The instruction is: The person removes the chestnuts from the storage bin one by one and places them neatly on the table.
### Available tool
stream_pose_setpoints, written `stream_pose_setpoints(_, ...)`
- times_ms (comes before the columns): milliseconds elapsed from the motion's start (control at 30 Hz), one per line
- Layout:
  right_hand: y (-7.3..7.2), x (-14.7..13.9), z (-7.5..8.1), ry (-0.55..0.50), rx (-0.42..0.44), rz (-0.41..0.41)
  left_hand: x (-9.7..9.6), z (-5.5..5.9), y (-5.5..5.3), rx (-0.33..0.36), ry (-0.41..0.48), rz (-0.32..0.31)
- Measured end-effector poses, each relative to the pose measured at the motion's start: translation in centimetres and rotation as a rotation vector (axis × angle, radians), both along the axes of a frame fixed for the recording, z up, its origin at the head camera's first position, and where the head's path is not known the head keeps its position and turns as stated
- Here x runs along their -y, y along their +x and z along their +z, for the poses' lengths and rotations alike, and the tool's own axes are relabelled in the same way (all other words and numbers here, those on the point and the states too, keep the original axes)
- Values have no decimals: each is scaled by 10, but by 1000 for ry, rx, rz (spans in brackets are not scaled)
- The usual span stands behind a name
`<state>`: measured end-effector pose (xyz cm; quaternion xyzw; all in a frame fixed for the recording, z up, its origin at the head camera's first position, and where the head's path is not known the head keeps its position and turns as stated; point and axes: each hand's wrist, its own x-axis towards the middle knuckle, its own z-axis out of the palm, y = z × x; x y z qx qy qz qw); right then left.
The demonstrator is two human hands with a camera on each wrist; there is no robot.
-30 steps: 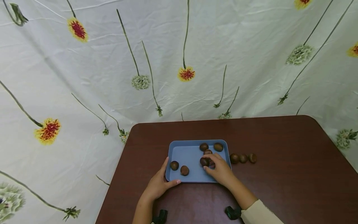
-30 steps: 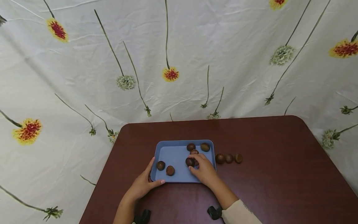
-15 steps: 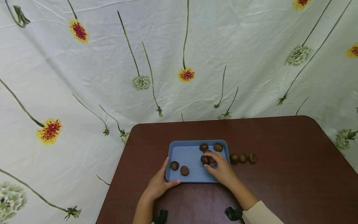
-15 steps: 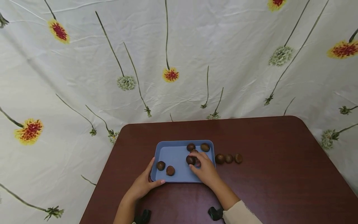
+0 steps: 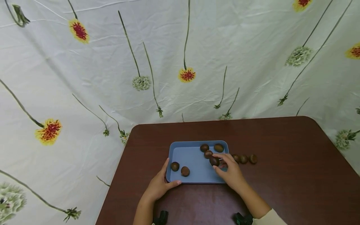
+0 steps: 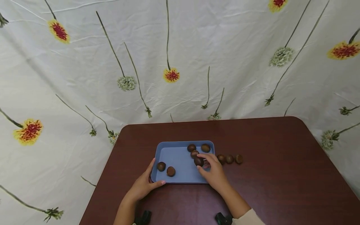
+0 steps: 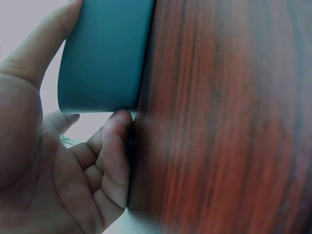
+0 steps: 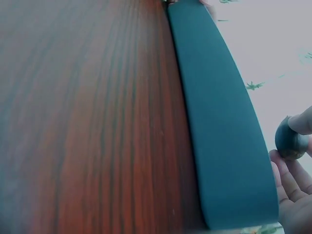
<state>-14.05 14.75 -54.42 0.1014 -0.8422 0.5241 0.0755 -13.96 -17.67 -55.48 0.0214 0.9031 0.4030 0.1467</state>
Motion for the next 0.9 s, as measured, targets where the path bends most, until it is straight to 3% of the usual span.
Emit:
stream_pose_setpoints(200, 7, -18, 4, -37, 51, -39, 0, 1, 0, -7, -5, -1)
stream_pose_setpoints(700, 15, -67, 8, -9, 33, -221, -1, 2, 0, -1, -14, -1)
stream_pose_setpoints(900, 19, -84, 8, -17, 78, -247, -1, 2, 0, 1, -11, -5)
